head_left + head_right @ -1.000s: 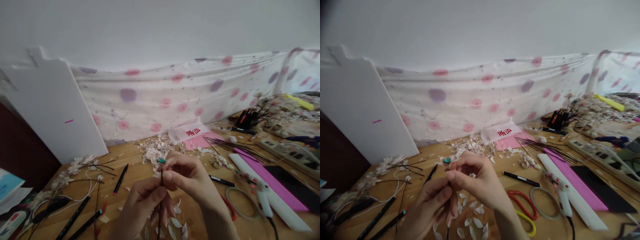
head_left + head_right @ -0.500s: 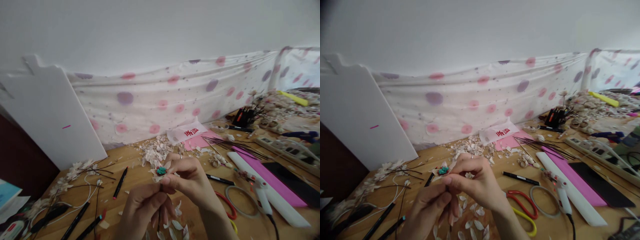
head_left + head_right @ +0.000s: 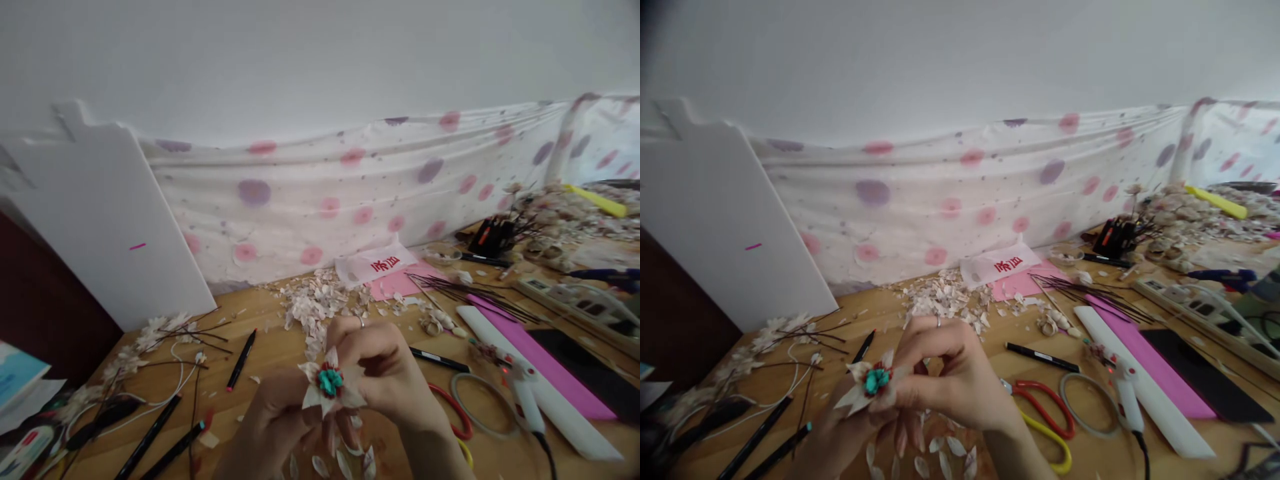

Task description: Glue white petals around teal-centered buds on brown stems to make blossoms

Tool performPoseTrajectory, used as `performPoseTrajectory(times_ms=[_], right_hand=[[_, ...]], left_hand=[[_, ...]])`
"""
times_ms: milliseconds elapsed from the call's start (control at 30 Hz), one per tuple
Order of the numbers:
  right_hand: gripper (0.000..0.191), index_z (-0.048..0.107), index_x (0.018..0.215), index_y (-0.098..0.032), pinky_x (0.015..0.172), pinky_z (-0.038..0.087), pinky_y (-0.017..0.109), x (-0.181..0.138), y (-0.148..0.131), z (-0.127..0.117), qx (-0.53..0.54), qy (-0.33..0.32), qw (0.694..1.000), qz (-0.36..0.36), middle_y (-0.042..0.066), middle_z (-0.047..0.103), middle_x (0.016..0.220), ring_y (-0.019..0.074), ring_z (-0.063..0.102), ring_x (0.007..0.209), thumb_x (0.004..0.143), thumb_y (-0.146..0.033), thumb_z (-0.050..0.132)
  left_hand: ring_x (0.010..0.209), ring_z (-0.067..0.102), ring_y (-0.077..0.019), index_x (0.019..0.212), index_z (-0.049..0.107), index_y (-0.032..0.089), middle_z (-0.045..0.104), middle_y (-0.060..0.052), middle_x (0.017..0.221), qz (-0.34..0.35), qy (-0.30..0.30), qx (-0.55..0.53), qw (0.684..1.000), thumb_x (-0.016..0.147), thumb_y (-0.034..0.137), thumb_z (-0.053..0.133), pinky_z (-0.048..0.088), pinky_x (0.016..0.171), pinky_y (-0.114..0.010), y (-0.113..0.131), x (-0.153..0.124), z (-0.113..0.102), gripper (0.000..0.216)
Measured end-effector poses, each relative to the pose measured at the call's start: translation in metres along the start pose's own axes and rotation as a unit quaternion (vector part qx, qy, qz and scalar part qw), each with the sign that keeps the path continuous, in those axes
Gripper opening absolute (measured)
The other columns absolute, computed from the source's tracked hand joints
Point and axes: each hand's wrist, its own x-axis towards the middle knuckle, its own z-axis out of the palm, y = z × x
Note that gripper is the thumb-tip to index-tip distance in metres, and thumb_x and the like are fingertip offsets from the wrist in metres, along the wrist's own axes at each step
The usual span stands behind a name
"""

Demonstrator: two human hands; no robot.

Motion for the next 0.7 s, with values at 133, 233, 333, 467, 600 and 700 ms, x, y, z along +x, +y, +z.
performPoseTrajectory(times_ms=[133,233,333,467,600,700], right_hand=[[0.018,0.088,0.089,-0.027,0.047,0.042,0.020,-0.001,0.003,0.001,0.011,-0.014,1.000,-0.008,-0.001,0.065,0.068,0.0083,0.053,0.054,0.074,-0.033,0.096],[0.022,0.088,0.091,-0.028,0.050,0.042,0.020,-0.001,0.004,0.000,-0.002,-0.020,1.000,-0.007,-0.002,0.064,0.067,0.0087,0.054,0.057,0.072,-0.032,0.097],[0.015,0.087,0.086,-0.025,0.054,0.043,0.022,-0.001,0.004,0.000,-0.025,-0.012,0.999,-0.018,-0.002,0.064,0.065,0.0091,0.054,0.057,0.079,-0.037,0.093],[0.017,0.085,0.081,-0.023,0.053,0.042,0.024,0.000,0.001,0.000,-0.066,-0.024,0.997,-0.014,-0.001,0.064,0.065,0.0105,0.054,0.058,0.084,-0.040,0.088],[0.018,0.084,0.081,-0.024,0.052,0.042,0.024,0.002,0.000,-0.001,-0.108,-0.015,0.994,-0.025,0.000,0.064,0.065,0.0112,0.053,0.057,0.085,-0.041,0.087],[0.022,0.083,0.081,-0.024,0.051,0.042,0.023,0.003,0.003,-0.001,-0.137,-0.004,0.989,-0.049,0.000,0.063,0.065,0.0116,0.053,0.057,0.087,-0.045,0.085]], left_hand=[[0.050,0.051,-0.0163,0.060,0.074,0.024,0.060,-0.001,0.052,0.056,0.000,0.118,0.991,0.098,0.065,0.057,0.044,0.049,-0.028,0.014,0.004,-0.003,0.058],[0.052,0.048,-0.0153,0.057,0.066,0.022,0.056,0.001,0.053,0.075,0.009,0.140,0.987,0.099,0.066,0.053,0.041,0.051,-0.028,0.015,0.006,-0.006,0.062],[0.058,0.051,-0.0154,0.063,0.066,0.021,0.060,0.000,0.060,0.084,0.009,0.158,0.984,0.103,0.060,0.050,0.042,0.055,-0.027,0.013,0.005,-0.009,0.058],[0.060,0.056,-0.0168,0.063,0.066,0.022,0.064,-0.001,0.064,0.102,0.018,0.197,0.975,0.105,0.049,0.053,0.045,0.057,-0.027,0.013,0.003,-0.010,0.051],[0.058,0.058,-0.0175,0.066,0.070,0.025,0.063,0.000,0.060,0.126,0.061,0.236,0.962,0.104,0.039,0.055,0.046,0.056,-0.027,0.011,0.003,-0.011,0.044],[0.056,0.061,-0.0176,0.069,0.072,0.025,0.064,0.001,0.059,0.136,0.085,0.252,0.954,0.103,0.034,0.058,0.046,0.056,-0.027,0.007,0.003,-0.012,0.038]])
